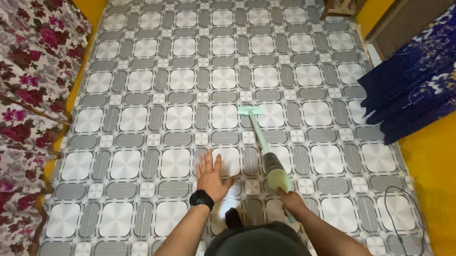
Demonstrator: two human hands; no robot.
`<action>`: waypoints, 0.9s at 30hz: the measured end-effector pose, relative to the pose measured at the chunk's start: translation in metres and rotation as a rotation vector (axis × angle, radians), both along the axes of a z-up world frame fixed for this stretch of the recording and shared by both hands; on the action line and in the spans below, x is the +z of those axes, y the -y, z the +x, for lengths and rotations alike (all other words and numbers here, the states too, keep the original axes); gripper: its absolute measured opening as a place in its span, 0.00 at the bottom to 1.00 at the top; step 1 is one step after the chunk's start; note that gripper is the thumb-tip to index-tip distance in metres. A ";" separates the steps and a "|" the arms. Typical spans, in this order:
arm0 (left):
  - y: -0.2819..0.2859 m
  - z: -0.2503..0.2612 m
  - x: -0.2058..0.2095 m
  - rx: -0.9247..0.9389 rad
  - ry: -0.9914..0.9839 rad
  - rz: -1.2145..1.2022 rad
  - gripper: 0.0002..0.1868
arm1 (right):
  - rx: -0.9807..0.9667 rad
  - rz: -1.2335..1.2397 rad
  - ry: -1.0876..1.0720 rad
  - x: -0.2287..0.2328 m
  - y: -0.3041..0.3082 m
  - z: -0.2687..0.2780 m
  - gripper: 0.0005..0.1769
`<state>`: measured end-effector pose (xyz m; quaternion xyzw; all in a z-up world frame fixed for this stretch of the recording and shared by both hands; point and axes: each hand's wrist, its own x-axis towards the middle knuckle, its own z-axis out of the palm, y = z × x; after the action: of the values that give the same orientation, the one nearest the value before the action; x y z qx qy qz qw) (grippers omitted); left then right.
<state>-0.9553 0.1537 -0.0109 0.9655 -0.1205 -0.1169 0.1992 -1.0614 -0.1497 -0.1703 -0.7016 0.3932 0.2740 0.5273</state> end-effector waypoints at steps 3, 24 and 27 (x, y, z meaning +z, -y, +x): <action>0.004 -0.030 -0.005 0.002 0.063 -0.054 0.53 | 0.022 0.007 0.015 0.004 -0.001 -0.038 0.39; 0.029 -0.313 -0.020 0.039 0.057 -0.120 0.53 | -0.051 0.168 0.030 -0.002 -0.008 -0.336 0.34; 0.024 -0.329 -0.019 0.053 0.057 -0.099 0.51 | -0.012 0.132 -0.024 -0.004 -0.009 -0.360 0.34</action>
<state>-1.2841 0.1298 -0.0302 0.9602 -0.1060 -0.0778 0.2463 -1.4213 -0.1409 -0.1744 -0.6597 0.3847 0.3044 0.5694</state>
